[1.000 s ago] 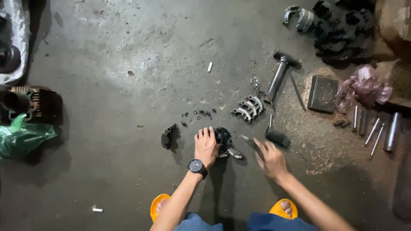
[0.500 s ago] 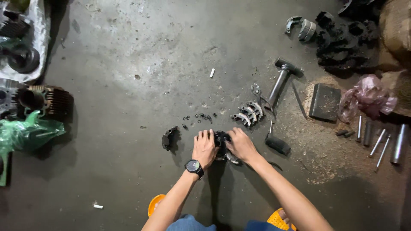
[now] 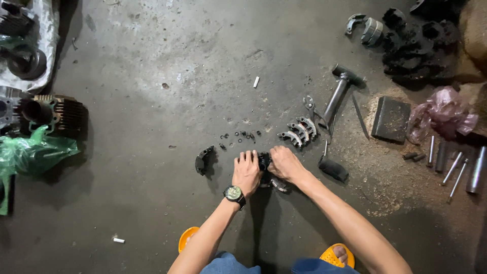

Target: Repairing or disassembling a mechanical engine component on a workshop floor.

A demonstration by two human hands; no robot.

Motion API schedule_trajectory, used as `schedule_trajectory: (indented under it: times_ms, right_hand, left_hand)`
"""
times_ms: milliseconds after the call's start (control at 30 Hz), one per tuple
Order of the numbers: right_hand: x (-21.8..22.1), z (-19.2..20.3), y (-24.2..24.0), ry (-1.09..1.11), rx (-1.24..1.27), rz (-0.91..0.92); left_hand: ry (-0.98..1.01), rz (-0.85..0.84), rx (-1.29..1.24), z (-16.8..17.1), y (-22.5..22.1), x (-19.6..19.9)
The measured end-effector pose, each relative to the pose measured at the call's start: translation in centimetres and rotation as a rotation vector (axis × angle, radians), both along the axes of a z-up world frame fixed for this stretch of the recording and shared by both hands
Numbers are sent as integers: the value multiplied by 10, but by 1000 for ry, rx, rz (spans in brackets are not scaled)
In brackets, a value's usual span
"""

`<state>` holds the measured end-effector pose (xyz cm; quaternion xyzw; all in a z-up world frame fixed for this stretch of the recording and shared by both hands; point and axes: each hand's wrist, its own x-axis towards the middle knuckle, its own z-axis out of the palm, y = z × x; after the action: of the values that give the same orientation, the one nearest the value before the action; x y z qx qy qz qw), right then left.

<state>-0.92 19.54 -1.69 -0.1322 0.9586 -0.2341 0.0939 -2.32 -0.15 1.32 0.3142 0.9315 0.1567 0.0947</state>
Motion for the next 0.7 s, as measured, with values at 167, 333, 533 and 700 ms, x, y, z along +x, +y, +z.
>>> schedule_trajectory:
  times_ms: [167, 333, 533, 700]
  right_hand:
    - [-2, 8, -3, 18, 13, 16]
    - [-5, 10, -2, -76, 25, 0]
    - [-6, -3, 2, -47, 13, 61]
    - [-6, -3, -2, -15, 62, 88]
  left_hand:
    - [33, -2, 15, -5, 0, 0]
    - [44, -1, 44, -2, -1, 0]
    - [24, -11, 10, -1, -1, -2]
    - [-8, -3, 20, 4, 0, -2]
